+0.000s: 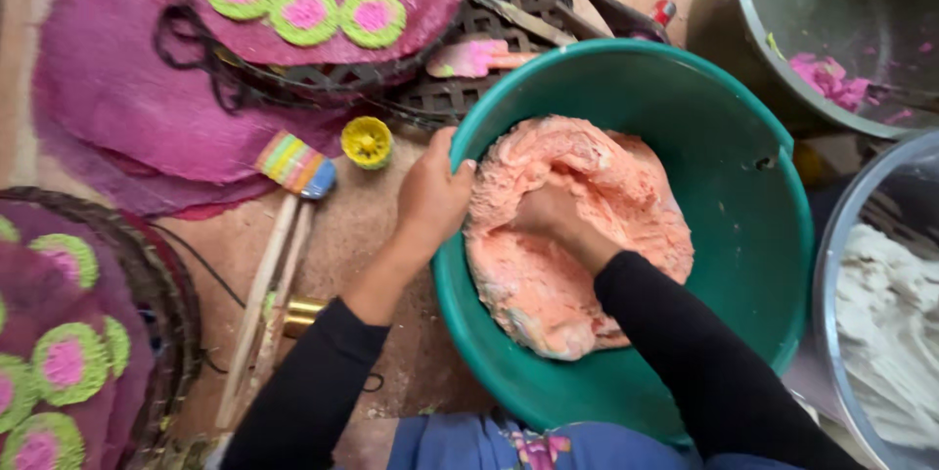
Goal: The person kneads a large mass of pink dough in a green plastic basin using both hands. The person repeatedly folds, presses, and turns the dough to mix it thoroughly.
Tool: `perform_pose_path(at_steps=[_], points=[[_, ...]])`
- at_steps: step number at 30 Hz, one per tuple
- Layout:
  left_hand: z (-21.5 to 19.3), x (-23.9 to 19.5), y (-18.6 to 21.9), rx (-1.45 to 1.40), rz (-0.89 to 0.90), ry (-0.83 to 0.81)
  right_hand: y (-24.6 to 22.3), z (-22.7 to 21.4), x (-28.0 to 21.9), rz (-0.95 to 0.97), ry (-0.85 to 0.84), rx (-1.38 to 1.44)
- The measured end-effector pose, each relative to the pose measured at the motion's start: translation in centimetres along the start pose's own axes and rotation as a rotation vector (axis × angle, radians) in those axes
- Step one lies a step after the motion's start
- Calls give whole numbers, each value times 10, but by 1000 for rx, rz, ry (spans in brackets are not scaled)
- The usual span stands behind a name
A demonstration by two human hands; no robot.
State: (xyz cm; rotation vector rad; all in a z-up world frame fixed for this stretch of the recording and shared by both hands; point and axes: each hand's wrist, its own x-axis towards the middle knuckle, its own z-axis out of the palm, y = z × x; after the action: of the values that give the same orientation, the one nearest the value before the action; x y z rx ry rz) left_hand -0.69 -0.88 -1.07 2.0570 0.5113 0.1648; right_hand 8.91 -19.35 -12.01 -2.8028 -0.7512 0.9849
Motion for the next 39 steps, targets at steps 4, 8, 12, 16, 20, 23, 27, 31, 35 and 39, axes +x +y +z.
perform_pose_path(at_steps=[4,8,12,16,20,23,27,31,35,39], points=[[3,-12,6,14,-16,96,-5,-25,30,-26,-71,-164],[19,-108,20,-125,-155,305,-26,-3,23,-276,-3,-266],[26,-204,-9,-399,-108,51,11,0,-39,-536,-78,-220],[0,-138,-62,-337,-122,243,133,-55,-98,-303,-133,295],[-10,-10,-51,-1,82,127,239,-81,-76,32,117,1144],[-3,31,-21,167,-16,29,262,-49,-25,86,97,1597],[-3,31,2,266,4,-74,242,-25,24,34,4,1777],[-10,27,11,94,12,-63,182,-69,59,299,-186,1662],[-12,25,19,-38,66,-21,108,-96,91,342,-373,1376],[-12,26,10,-27,-9,-22,45,-86,126,-37,-649,1071]])
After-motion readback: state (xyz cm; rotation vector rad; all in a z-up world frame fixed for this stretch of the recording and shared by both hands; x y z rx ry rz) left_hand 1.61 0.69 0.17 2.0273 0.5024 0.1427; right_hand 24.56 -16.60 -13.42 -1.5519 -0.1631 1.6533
